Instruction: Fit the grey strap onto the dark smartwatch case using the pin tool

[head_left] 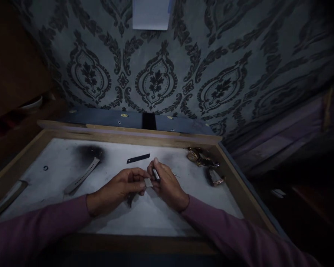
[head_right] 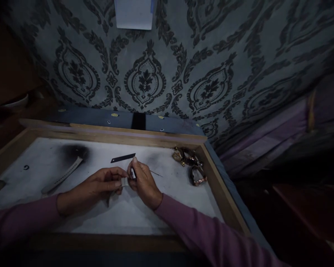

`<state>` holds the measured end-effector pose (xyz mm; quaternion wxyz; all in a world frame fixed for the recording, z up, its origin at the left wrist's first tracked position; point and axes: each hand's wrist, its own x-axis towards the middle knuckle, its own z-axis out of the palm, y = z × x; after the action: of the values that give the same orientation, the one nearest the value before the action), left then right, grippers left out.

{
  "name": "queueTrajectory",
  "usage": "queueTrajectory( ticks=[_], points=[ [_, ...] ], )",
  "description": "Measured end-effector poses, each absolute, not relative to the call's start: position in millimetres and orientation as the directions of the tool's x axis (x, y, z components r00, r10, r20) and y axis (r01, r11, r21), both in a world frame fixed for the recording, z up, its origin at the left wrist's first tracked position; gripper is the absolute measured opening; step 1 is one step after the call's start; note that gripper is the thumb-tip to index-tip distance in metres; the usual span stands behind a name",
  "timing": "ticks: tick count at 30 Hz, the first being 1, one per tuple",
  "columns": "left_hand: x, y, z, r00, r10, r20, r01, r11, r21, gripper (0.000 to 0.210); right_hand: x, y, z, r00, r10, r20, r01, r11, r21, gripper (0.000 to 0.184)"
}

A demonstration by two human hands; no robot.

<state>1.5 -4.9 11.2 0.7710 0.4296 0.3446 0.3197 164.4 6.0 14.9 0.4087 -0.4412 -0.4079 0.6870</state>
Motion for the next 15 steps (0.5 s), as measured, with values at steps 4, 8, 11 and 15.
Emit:
queueTrajectory(
  ticks=[4, 8, 11, 15],
  points=[
    [0.9, -6.0, 10.7, 0.560, 0.775, -0.294, -0.207, 0.475, 0.856, 0.039, 164.2, 5.4, 14.2, -0.270, 0.931, -0.246, -0.146, -0.292, -0.945, 0.056],
    [-0.1, -5.9, 11.2, 0.580, 0.758, -0.298, -0.195, 0.484, 0.853, 0.037, 165.1, 4.5, 15.3, -0.272, 0.941, -0.201, -0.079, -0.230, -0.970, 0.057],
    [0.5, -6.0, 14.1, 0.579, 0.758, -0.300, -0.212, 0.495, 0.843, 0.036, 165.2, 3.0, 14.3, -0.278, 0.945, -0.172, -0.039, -0.191, -0.981, 0.058],
    [1.2, -6.4, 17.6, 0.564, 0.772, -0.294, -0.211, 0.479, 0.852, 0.033, 164.8, 0.4, 11.7, -0.273, 0.953, -0.131, 0.014, -0.132, -0.991, 0.057]
  ],
)
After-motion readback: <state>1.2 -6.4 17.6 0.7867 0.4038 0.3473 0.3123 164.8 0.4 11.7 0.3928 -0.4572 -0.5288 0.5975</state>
